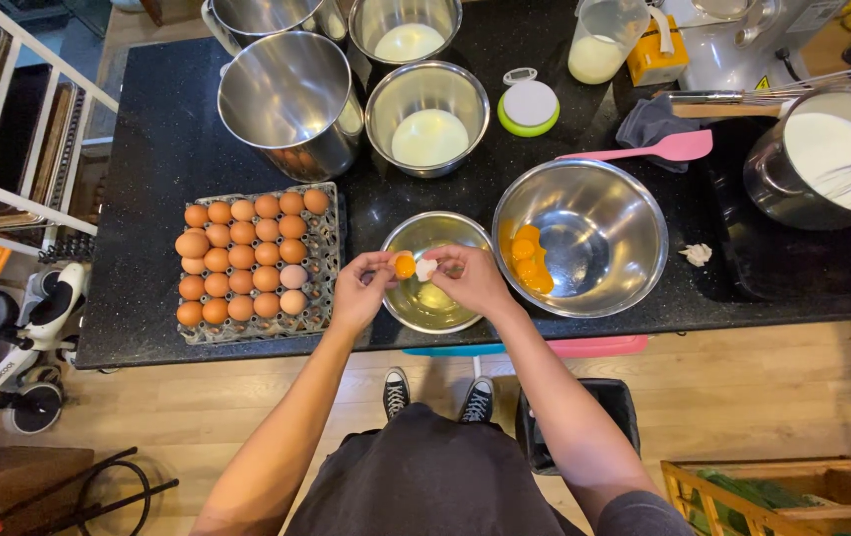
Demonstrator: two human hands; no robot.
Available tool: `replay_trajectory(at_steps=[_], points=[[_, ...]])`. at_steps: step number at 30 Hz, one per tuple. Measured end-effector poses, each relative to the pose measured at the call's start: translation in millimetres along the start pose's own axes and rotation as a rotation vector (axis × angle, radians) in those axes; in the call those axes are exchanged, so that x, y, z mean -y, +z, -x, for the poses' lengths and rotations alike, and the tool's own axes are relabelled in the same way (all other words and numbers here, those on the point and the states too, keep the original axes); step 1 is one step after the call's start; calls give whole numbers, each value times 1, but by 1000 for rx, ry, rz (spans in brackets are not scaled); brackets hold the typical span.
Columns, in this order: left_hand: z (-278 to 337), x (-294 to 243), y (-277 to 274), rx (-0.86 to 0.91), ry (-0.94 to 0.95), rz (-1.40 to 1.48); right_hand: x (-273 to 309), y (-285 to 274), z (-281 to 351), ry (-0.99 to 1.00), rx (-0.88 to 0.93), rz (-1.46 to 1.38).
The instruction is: Cracking eggs into a bowl and whisking ingredients in a bakery kitchen
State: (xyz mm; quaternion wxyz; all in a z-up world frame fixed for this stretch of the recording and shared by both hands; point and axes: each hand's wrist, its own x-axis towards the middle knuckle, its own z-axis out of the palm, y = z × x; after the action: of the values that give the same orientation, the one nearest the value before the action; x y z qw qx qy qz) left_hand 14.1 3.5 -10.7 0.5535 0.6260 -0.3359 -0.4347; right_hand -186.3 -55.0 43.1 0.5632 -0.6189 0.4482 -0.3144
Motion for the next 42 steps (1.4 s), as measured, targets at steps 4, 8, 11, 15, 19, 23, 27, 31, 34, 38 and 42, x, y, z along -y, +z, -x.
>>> replay_trajectory(at_steps=[4,8,11,15,19,23,27,31,34,38,42], points=[[0,-1,-2,10,4,-47,14,-2,2,-7,30,11],[1,-2,-2,15,0,-54,6,-2,-3,-11,35,26],[1,-1,-2,19,-1,-70,3,-3,-6,-18,52,45],[2,-2,0,9,-4,-67,9,-5,-6,1,44,70],[2,-1,0,7,-8,-61,3,-5,-8,15,40,71],[-1,4,-1,22,-12,-79,-1,-3,-11,12,45,57],[-4,10,1,19,-36,-61,-1,-1,-12,48,60,46],[-4,12,5,55,-58,-44,-20,5,-18,38,99,-6],[2,-2,5,76,-82,-3,-29,6,-20,29,118,-12],[-2,7,-4,70,-131,62,-8,-6,-14,27,106,148],[-7,15,-9,60,-168,133,-14,-15,-15,12,89,231]])
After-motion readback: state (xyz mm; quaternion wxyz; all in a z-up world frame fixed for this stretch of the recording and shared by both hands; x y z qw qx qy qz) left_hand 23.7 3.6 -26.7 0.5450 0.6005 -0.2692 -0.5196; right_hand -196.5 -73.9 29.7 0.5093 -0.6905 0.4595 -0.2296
